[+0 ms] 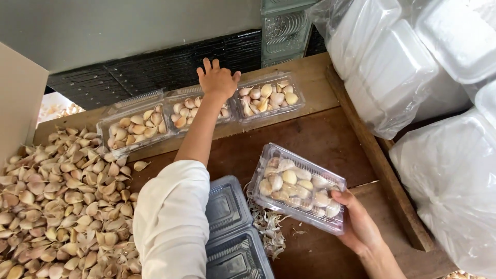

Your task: Peeling individual garlic cloves by hand and placing them into plastic containers for packaging.

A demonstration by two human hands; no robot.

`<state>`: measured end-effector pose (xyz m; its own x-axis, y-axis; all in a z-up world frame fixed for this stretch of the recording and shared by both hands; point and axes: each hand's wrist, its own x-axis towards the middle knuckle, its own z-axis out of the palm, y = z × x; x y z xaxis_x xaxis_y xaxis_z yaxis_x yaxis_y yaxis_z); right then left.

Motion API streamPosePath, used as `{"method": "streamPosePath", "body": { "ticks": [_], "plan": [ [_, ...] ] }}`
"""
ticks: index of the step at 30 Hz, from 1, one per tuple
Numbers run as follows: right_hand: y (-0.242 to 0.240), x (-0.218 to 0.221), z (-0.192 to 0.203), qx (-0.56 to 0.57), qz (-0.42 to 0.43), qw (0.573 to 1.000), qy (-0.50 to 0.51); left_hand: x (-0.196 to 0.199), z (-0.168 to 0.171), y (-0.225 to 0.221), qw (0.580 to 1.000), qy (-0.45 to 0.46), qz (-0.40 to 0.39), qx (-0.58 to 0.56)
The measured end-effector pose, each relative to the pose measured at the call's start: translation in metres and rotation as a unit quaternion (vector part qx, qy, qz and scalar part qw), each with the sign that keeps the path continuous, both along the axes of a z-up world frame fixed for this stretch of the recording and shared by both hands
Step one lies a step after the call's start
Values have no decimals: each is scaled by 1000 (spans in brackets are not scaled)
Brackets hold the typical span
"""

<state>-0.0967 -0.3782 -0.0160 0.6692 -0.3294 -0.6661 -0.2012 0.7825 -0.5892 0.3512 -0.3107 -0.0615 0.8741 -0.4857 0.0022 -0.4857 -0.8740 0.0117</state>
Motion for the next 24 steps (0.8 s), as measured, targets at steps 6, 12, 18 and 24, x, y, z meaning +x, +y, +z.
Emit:
{"method": "streamPosePath", "body": {
  "ticks": [6, 12, 18, 24],
  "plan": [
    [4, 2, 6, 8, 1, 1000, 2, 2, 20, 0, 990, 124, 58, 27],
    [9, 5, 20, 8, 0, 999, 32, 4, 24, 2, 961, 228, 101, -115],
    [10, 6, 24, 2, -21, 998, 55, -3, 35, 0, 954, 281, 105, -14],
    [11, 5, 25, 2, -29, 998, 57, 0, 44, -2, 942, 307, 129, -39]
  ]
}}
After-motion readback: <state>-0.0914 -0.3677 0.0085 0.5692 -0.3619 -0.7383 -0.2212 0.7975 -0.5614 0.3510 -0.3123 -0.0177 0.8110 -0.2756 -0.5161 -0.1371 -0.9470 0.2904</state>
